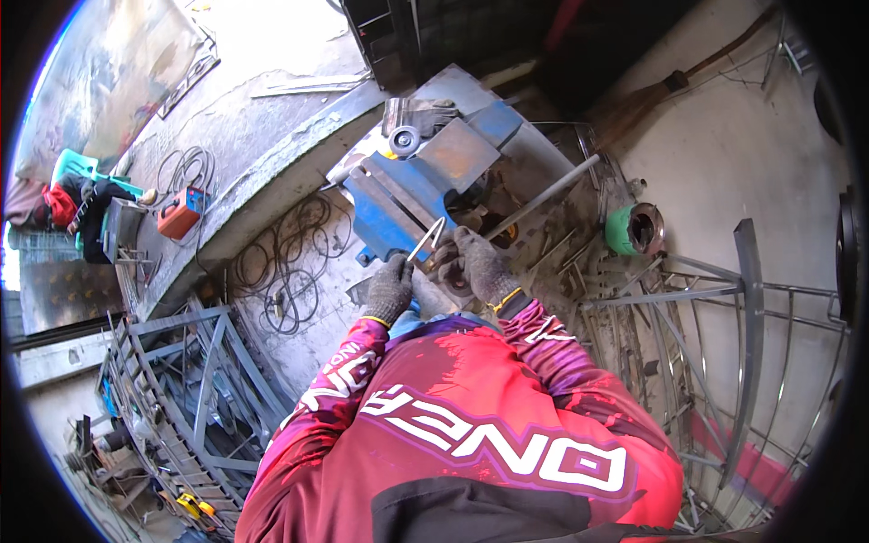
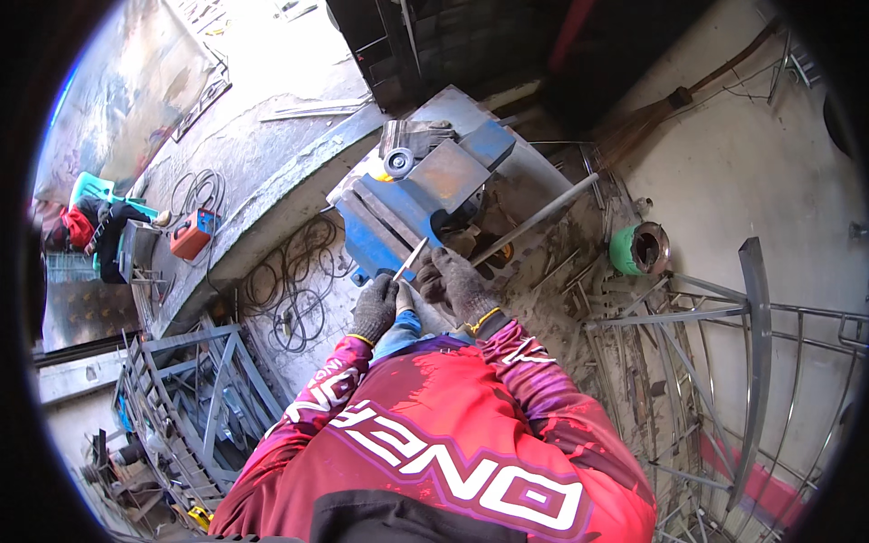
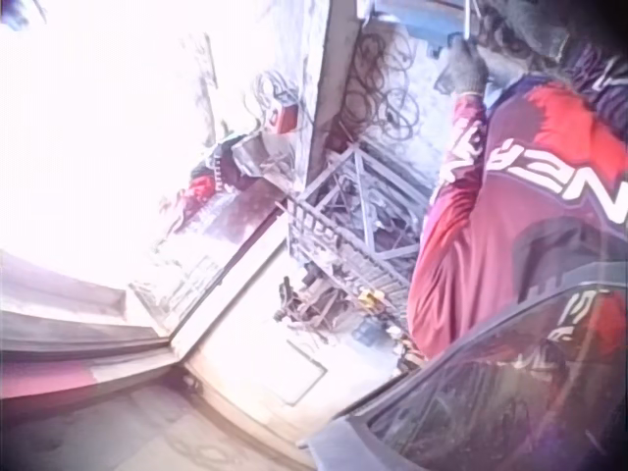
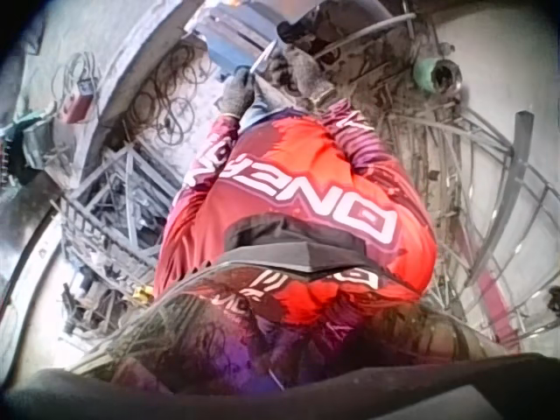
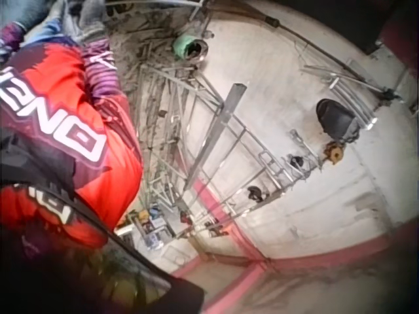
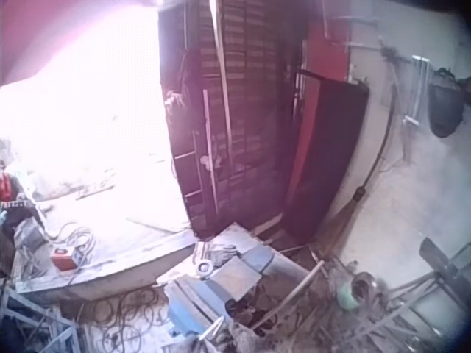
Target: The person measures a metal rod with a measuring tape, then bends it using a bench vise.
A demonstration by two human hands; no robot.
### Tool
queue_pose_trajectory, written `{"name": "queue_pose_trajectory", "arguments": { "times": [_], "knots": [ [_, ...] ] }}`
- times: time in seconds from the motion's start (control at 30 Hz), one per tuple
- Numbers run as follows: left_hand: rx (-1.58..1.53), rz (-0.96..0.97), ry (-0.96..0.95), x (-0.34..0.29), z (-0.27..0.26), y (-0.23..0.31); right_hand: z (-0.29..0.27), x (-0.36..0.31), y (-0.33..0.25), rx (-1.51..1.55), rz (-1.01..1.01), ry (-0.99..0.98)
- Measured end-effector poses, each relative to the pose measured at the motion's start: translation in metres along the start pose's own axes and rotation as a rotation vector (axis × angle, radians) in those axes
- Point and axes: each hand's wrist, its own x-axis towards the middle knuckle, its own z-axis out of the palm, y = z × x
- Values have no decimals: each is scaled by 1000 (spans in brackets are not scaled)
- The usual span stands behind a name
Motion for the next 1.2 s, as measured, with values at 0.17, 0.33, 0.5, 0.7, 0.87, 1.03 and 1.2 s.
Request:
{"name": "queue_pose_trajectory", "arguments": {
  "times": [0.17,0.33,0.5,0.7,0.87,1.03,1.2],
  "knots": [
    [-163,48,58,-9,25,5,39,-30,-9,-199,-32,135],
    [-221,137,-32,0,41,2,33,-45,-25,-460,-86,171],
    [-308,122,-255,-7,40,9,45,-65,-38,-932,-32,168],
    [-513,99,-211,-14,30,34,24,-71,-37,-1217,-276,7],
    [-517,118,-13,-16,15,37,51,-81,-42,-983,19,-7],
    [-522,152,120,-19,-7,45,55,-76,-35,-1092,-193,-129],
    [-741,84,-25,-34,-44,67,41,-65,-44,-1254,-336,-61]
  ]
}}
